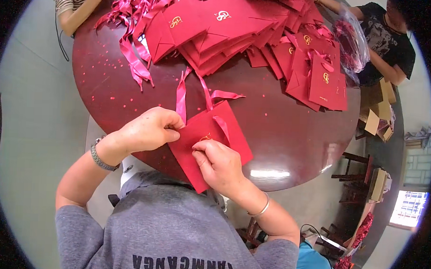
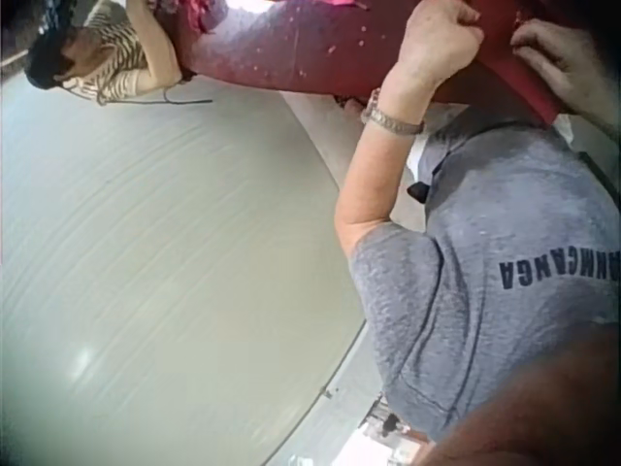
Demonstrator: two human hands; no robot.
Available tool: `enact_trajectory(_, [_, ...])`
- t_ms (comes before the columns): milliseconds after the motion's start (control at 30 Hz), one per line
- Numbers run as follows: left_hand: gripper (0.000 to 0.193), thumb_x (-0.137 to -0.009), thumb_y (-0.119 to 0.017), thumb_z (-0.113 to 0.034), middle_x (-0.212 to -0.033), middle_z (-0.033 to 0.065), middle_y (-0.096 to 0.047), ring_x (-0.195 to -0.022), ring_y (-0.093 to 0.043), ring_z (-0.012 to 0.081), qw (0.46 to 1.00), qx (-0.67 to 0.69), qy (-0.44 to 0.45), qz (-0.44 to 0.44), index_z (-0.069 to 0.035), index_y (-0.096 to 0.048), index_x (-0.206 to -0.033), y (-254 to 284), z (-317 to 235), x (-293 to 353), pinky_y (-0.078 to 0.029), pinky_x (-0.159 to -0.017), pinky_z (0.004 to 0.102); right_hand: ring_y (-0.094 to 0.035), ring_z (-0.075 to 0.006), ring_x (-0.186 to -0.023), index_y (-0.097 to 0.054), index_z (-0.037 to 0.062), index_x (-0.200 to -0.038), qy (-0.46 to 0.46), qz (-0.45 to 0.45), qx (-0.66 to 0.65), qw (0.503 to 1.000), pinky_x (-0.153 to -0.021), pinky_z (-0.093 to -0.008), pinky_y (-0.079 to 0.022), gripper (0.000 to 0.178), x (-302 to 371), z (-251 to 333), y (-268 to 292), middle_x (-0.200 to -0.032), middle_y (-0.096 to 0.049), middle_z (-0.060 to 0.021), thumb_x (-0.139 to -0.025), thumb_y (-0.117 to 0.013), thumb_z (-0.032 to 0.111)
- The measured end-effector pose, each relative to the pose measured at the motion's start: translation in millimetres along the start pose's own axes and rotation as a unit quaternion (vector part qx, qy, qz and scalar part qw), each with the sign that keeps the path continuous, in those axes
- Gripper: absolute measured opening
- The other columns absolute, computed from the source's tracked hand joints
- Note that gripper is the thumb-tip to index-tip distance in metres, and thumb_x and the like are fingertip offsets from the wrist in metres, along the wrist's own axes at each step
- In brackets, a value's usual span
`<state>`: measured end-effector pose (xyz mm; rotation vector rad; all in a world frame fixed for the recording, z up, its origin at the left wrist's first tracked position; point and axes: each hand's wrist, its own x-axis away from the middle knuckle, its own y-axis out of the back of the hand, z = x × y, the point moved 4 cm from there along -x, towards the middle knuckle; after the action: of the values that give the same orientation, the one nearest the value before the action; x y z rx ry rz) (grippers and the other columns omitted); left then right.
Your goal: The person threads ribbons through the holes of paper gift bags by hand to create handles, gathers the assembled bags into a stack, and helps place them into a plastic bag.
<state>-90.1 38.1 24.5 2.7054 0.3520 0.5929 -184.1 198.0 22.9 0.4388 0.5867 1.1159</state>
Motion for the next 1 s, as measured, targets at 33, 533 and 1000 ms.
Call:
enact_trajectory(33, [0.019,-0.078,-0.065,-0.001,-0.080,0.0120,-0.068,-0.077,-0.062,0.0139,1.000,0.003,0.002,0.000,0.006,-0.064,-0.096,-2,2,0,-0.050,-0.073,0.0311,-0.068,-0.0250,-0.077,-0.063,0.0022,-0.093,-0.002,0.003,0.000,1.000,-0.067,-0.0320,-0.053,0.011,-1,1,0,-0.085,-0.067,-0.0120,-0.083,-0.069,0.002])
enact_trajectory(533, [0.015,-0.080,-0.062,-0.004,-0.083,0.0228,-0.064,-0.079,-0.065,0.0299,0.999,-0.024,-0.044,0.008,0.005,-0.063,-0.093,-1,4,3,-0.049,-0.074,0.0375,-0.067,-0.0259,-0.071,-0.065,0.0010,-0.092,-0.082,0.067,0.099,0.989,-0.062,-0.0324,-0.052,0.011,-24,16,-1,-0.082,-0.067,-0.0135,-0.084,-0.068,0.007])
enact_trajectory(1000, [0.018,-0.080,-0.061,-0.002,-0.082,0.0184,-0.068,-0.078,-0.066,0.0196,0.997,0.043,-0.070,0.007,0.005,-0.066,-0.096,4,9,3,-0.050,-0.073,0.0339,-0.065,-0.0131,-0.067,-0.067,-0.0006,-0.089,-0.051,0.016,0.087,0.995,-0.059,-0.0264,-0.051,0.011,-28,27,-4,-0.079,-0.069,-0.0097,-0.080,-0.072,0.003])
